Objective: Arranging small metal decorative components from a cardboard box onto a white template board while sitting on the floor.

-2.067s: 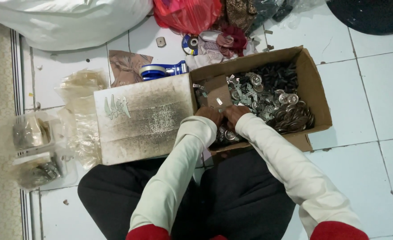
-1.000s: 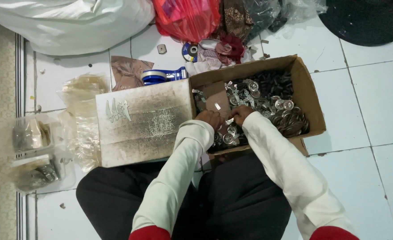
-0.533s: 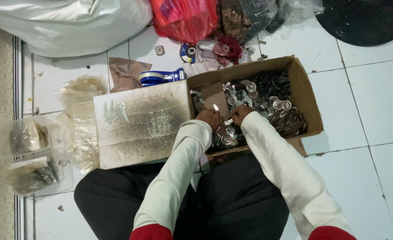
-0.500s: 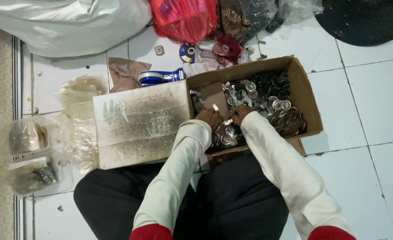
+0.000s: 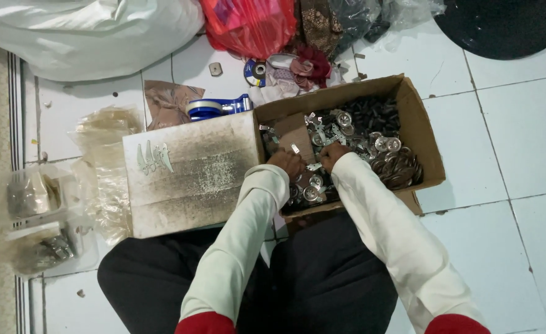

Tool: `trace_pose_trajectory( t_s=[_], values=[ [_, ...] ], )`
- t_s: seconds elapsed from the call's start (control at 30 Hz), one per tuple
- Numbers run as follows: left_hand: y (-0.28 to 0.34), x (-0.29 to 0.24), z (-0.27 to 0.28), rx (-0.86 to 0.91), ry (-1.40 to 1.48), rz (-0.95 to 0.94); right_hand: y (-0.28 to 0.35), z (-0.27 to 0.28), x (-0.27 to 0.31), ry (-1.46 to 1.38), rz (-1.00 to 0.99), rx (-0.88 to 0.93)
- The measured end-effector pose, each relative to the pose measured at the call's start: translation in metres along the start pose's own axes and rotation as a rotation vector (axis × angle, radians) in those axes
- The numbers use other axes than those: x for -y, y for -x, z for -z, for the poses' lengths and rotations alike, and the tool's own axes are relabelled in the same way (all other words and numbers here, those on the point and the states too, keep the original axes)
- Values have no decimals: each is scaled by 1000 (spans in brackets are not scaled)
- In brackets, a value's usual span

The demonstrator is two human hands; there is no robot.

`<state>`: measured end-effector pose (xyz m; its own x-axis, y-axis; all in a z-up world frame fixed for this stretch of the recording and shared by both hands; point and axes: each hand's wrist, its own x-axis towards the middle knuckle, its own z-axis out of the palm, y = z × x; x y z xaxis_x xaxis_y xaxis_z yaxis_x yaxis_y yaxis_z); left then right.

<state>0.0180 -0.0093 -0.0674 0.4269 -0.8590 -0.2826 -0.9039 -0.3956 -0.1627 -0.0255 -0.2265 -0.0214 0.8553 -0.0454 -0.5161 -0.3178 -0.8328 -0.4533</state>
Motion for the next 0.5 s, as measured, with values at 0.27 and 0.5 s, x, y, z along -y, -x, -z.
trace_pose_trajectory(
  t_s=[0.27,0.5],
  values=[
    [0,4,-4,72,-30,12,-24,-18,-21,-31,15,-15],
    [28,18,75,130,853,275,-17,8,-23,-340,27,-62]
  ],
)
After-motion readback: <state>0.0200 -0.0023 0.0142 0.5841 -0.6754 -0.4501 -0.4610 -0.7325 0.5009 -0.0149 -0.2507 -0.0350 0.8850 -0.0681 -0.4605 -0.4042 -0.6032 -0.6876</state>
